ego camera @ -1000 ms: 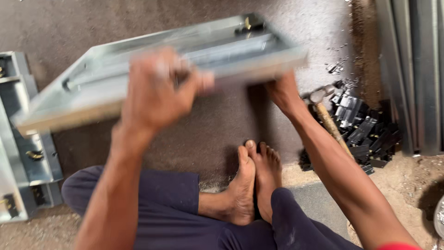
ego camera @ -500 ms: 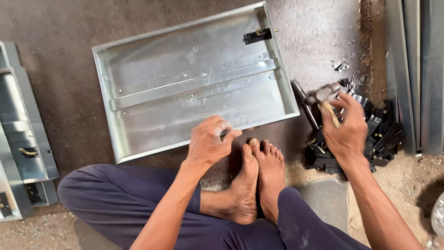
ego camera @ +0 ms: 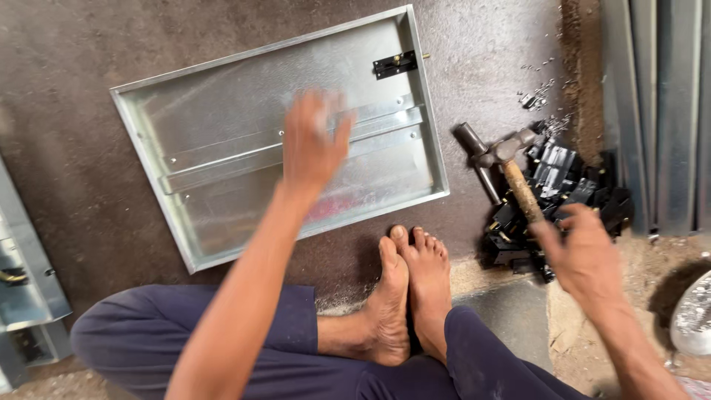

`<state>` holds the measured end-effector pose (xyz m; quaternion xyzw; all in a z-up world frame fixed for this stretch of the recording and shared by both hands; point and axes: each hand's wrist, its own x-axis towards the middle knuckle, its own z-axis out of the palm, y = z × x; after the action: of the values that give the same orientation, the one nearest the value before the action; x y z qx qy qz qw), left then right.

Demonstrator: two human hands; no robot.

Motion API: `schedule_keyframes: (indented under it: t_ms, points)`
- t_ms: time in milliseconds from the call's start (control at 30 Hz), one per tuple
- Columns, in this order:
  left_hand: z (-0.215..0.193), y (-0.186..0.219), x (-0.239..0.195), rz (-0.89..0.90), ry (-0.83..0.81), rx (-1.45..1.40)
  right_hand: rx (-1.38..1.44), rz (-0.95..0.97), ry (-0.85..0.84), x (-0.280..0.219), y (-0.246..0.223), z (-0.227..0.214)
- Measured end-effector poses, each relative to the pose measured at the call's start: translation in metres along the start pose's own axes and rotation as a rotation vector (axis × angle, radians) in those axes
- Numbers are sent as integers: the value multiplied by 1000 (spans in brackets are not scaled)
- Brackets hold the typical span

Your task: The person assembles metal panels by placing a black metal component onto a galvanized sheet and securing it using a hammer to drive pins or rivets.

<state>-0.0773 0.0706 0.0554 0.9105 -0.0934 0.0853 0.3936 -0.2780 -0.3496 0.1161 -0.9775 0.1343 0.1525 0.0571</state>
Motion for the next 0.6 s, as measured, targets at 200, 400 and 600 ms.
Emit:
schedule_keyframes:
  t_ms: [200,400,600]
  points:
    - [45,-42,144,69,-200,210,11,93,-22,1,-30,-8]
    - [68,-70,169,-31,-448,161,536,39,-15,11,-95,-33]
    - [63,-71,183,57,-385,113,610,-9,-185,62,-166,9]
